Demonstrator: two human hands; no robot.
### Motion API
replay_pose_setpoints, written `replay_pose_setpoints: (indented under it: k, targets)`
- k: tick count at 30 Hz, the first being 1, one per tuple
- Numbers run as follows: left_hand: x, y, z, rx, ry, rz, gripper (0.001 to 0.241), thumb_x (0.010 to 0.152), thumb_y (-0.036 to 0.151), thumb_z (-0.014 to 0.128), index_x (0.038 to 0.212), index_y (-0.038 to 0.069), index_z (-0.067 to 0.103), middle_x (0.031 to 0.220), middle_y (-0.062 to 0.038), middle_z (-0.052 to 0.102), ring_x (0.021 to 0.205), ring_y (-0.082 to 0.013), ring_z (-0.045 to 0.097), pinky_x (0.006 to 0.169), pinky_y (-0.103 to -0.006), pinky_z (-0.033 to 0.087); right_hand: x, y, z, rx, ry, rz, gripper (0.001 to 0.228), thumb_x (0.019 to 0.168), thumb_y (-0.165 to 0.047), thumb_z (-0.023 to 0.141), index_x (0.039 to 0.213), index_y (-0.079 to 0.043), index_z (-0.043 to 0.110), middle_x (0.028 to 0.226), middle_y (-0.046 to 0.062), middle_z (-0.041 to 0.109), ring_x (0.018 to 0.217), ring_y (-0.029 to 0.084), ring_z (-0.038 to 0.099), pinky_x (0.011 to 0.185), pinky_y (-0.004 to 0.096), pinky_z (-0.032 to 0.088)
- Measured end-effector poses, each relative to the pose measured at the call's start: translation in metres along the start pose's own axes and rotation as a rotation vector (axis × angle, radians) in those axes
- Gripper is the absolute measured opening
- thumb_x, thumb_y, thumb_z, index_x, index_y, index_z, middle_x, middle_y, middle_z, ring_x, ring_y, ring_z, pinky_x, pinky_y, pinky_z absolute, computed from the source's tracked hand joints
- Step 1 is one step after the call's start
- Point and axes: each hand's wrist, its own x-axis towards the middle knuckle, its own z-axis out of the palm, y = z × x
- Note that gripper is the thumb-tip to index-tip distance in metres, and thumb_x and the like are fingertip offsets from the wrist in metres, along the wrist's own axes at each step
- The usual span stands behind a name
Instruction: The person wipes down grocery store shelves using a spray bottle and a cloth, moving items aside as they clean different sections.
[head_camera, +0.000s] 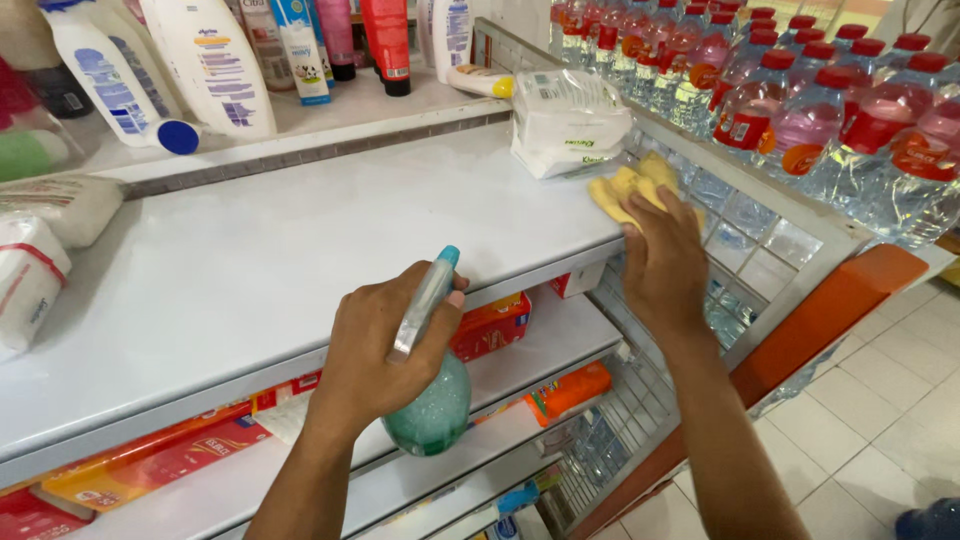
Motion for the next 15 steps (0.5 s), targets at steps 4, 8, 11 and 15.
replay_pose_setpoints:
  k: [4, 8, 11, 15]
  targets:
    - [-0.001, 0.000, 0.000, -0.009, 0.026, 0.102, 0.014, 0.092, 0.017, 0.065, 0.095, 0.005, 0.071, 0.064, -0.009, 0.067, 0.053, -0.0225, 0.067, 0.055, -0.0331, 0.051, -0.029, -0.078, 0.032, 0.121, 0.012, -0.119, 0.036, 0.099, -0.008, 0.066, 0.135, -0.007, 0.065, 0.138, 0.011, 0.066, 0.135, 0.035, 0.058, 0.116, 0.049, 0.045]
    - [-0.007, 0.000, -0.004, 0.003, 0.026, 0.057, 0.014, 0.092, 0.015, 0.065, 0.096, 0.003, 0.071, 0.064, -0.011, 0.066, 0.053, -0.0246, 0.064, 0.054, -0.0352, 0.049, -0.041, -0.110, 0.036, 0.158, -0.071, -0.289, 0.046, 0.089, -0.016, 0.069, 0.135, -0.008, 0.066, 0.142, 0.008, 0.063, 0.134, 0.033, 0.055, 0.110, 0.046, 0.042]
    - [-0.015, 0.000, -0.008, 0.047, 0.031, 0.061, 0.016, 0.092, 0.016, 0.064, 0.099, 0.004, 0.072, 0.066, -0.010, 0.069, 0.056, -0.0234, 0.069, 0.056, -0.0344, 0.052, -0.026, -0.071, 0.030, 0.051, -0.010, -0.383, 0.042, 0.097, -0.006, 0.062, 0.138, -0.011, 0.067, 0.147, 0.006, 0.061, 0.140, 0.031, 0.054, 0.117, 0.044, 0.041]
    - [-0.038, -0.003, -0.018, 0.119, 0.107, 0.078, 0.022, 0.091, 0.014, 0.064, 0.109, 0.003, 0.071, 0.088, -0.012, 0.077, 0.074, -0.0256, 0.077, 0.068, -0.0349, 0.060, -0.023, -0.032, 0.024, 0.106, 0.038, -0.171, 0.042, 0.104, -0.014, 0.061, 0.145, -0.004, 0.059, 0.150, 0.012, 0.058, 0.145, 0.039, 0.048, 0.124, 0.054, 0.030]
